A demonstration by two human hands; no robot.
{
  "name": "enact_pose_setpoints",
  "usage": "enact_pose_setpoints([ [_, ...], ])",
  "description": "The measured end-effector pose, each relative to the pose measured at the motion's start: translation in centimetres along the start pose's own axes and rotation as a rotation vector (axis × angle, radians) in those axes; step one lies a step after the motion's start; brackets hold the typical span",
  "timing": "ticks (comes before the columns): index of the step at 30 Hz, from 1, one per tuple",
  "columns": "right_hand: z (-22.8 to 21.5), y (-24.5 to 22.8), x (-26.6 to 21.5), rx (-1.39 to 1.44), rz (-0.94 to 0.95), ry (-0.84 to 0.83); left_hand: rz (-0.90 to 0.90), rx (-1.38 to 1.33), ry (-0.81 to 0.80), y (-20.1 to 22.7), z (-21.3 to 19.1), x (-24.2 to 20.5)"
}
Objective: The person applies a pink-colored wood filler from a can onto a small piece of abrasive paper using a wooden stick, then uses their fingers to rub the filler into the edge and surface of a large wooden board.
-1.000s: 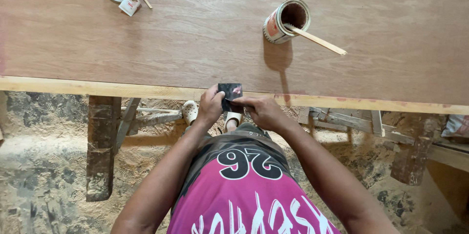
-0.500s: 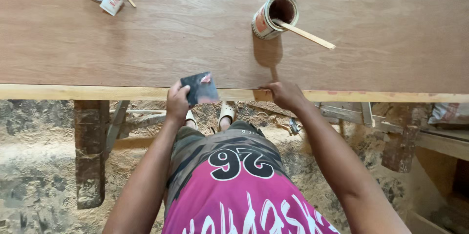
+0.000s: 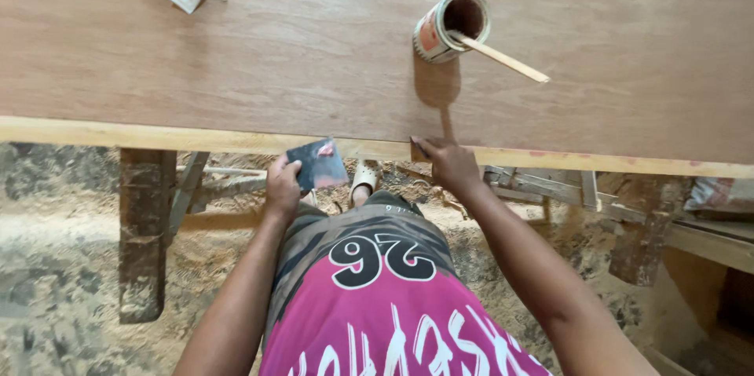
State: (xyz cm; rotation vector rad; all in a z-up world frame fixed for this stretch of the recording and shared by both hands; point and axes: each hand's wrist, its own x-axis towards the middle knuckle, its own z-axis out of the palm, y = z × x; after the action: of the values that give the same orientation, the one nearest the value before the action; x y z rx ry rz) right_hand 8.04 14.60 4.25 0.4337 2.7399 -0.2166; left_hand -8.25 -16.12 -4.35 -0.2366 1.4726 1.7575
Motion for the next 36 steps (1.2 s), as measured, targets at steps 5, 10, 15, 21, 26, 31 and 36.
enact_pose_setpoints([
  [5,0.6,-1.3,0.3,0.153,-0.054,-0.060,0.051,-0.010,-0.019,0.0,-0.3,0.9],
  [10,3.1,-4.6,0.3,-0.012,-0.073,0.140,-0.012,-0.041,-0.019,0.4,0.3,-0.1],
  [15,2.4,-5.4,0.2,0.133,-0.123,0.128,-0.052,-0.003,0.009,0.8,-0.2,-0.7],
  [21,0.7,-5.2,-0.1,0.084,-0.147,0.255,0.077,0.002,-0.034,0.4,-0.6,0.2],
  [26,1.4,-3.6,-0.9,0.083,-0.140,0.336,-0.032,-0.002,0.010,-0.1,-0.9,0.2],
  [31,2.8,-2.8,-2.4,-0.060,-0.194,0.362,-0.008,0.038,-0.015,0.3,-0.9,-0.6],
  [36,0.1,0.0,-1.5,0.194,0.295,0.016,-0.056,-0.003,-0.038,0.6,-0.2,-0.4],
])
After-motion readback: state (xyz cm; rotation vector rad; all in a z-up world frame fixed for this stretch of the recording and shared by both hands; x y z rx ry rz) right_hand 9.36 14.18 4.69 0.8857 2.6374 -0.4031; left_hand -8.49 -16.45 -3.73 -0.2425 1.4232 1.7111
